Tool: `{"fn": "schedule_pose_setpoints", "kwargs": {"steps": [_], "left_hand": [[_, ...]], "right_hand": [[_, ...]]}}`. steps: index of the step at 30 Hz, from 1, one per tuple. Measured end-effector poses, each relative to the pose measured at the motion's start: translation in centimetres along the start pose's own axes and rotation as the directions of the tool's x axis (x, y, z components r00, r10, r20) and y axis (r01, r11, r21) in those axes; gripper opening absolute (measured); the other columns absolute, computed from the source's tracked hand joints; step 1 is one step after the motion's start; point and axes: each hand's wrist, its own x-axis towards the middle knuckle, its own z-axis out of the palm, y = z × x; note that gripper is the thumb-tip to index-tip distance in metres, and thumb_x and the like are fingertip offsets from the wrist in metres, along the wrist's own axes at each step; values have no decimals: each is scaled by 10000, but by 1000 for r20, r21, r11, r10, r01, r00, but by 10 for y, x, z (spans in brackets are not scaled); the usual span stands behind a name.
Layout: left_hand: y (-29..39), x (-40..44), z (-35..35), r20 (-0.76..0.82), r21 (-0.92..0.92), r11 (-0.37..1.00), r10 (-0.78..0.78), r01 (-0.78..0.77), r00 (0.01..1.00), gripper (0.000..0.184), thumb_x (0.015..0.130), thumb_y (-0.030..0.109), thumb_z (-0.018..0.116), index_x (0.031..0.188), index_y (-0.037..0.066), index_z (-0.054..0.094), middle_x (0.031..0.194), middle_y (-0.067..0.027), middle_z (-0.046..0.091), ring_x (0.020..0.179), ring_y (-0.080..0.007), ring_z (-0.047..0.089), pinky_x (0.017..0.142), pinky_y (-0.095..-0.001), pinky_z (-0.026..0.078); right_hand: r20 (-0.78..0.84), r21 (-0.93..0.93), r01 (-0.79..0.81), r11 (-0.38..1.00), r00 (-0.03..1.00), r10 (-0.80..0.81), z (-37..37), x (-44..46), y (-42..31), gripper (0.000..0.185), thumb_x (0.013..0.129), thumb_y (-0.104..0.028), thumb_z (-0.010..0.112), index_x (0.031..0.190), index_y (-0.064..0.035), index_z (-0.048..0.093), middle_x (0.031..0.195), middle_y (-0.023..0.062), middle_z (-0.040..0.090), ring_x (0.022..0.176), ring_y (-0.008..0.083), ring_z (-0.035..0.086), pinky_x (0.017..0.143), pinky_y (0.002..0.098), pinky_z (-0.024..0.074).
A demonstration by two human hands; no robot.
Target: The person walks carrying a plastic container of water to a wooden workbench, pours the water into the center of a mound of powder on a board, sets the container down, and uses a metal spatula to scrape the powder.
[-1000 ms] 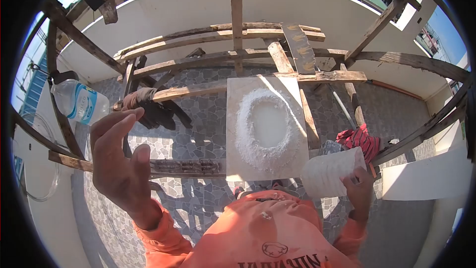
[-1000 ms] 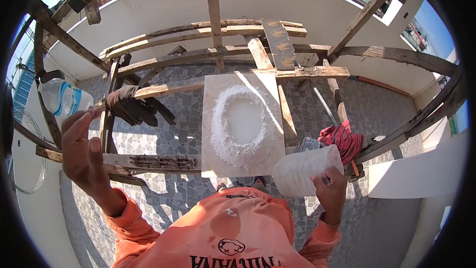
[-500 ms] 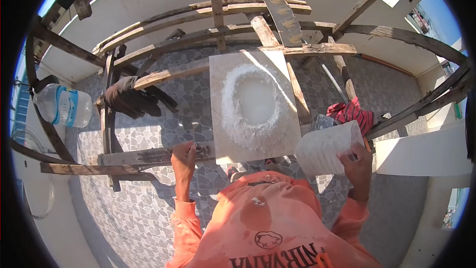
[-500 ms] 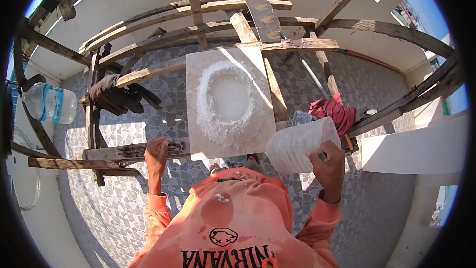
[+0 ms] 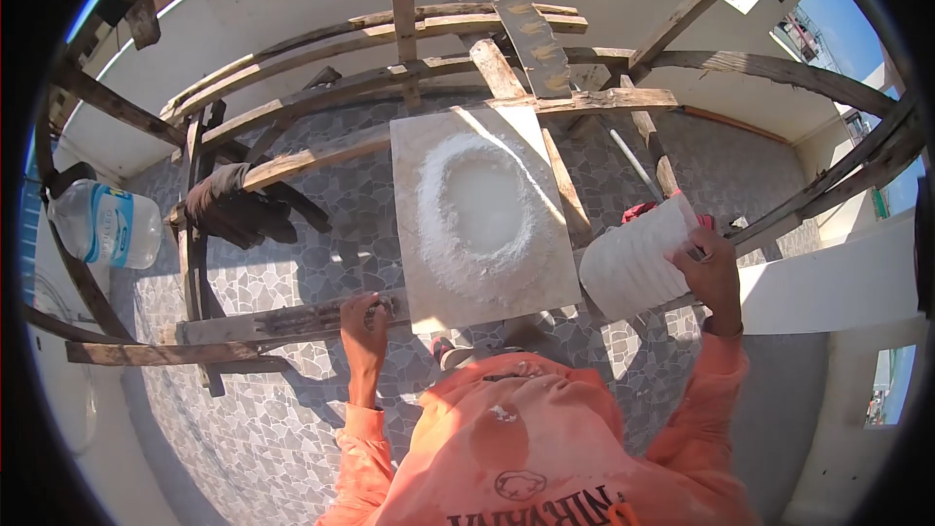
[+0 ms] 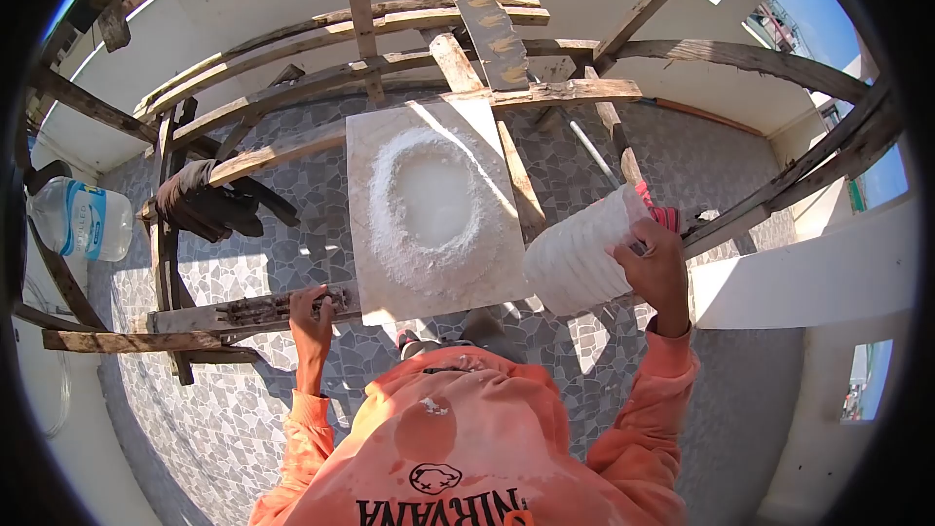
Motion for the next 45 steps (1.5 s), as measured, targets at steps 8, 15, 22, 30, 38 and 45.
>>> {"fn": "schedule_pose_setpoints", "kwargs": {"steps": [8,15,22,30,38,45], "left_hand": [[8,-63,6,-152,46,967,-243,252,958,237,861,26,638,1098,23,658,1081,-158,603,1025,-326,589,925,-402,463],[28,-149,48,-298,-32,862,-491,506,818,246,872,-3,616,1115,14,650,1090,-129,584,981,-241,622,840,-332,522],[69,-222,73,-390,-49,697,-673,715,629,209,907,43,599,1101,-4,663,1096,-138,559,929,-227,620,797,-313,530],[102,-300,96,-482,63,498,-743,865,463,204,898,91,599,1071,10,672,1018,-137,579,937,-230,613,787,-340,519],[100,-323,115,-469,-55,457,-797,888,381,211,877,99,629,1059,10,687,1019,-138,598,899,-244,640,776,-342,532],[78,-315,110,-441,7,496,-778,868,448,212,857,108,637,1038,12,693,976,-140,630,885,-259,633,799,-358,508]], "right_hand": [[93,12,184,983,978,-185,4,131,43,248,705,-87,796,706,-2,563,632,48,529,604,124,490,573,313,408],[94,-77,429,900,902,-422,45,281,84,244,702,-170,804,737,-6,626,718,168,633,674,322,625,647,405,493],[42,-196,510,838,858,-512,119,421,110,265,724,-231,809,769,-27,647,750,155,659,714,328,644,681,410,501],[-34,-187,447,875,887,-460,175,506,102,236,767,-213,768,826,-24,641,871,153,653,858,357,638,745,451,500],[118,-144,751,644,660,-742,209,474,82,250,733,-76,750,890,-42,559,918,132,590,884,370,616,742,461,501],[182,-128,891,435,452,-873,216,477,101,175,801,-87,703,902,-45,566,914,101,571,897,307,596,753,402,528]]}}
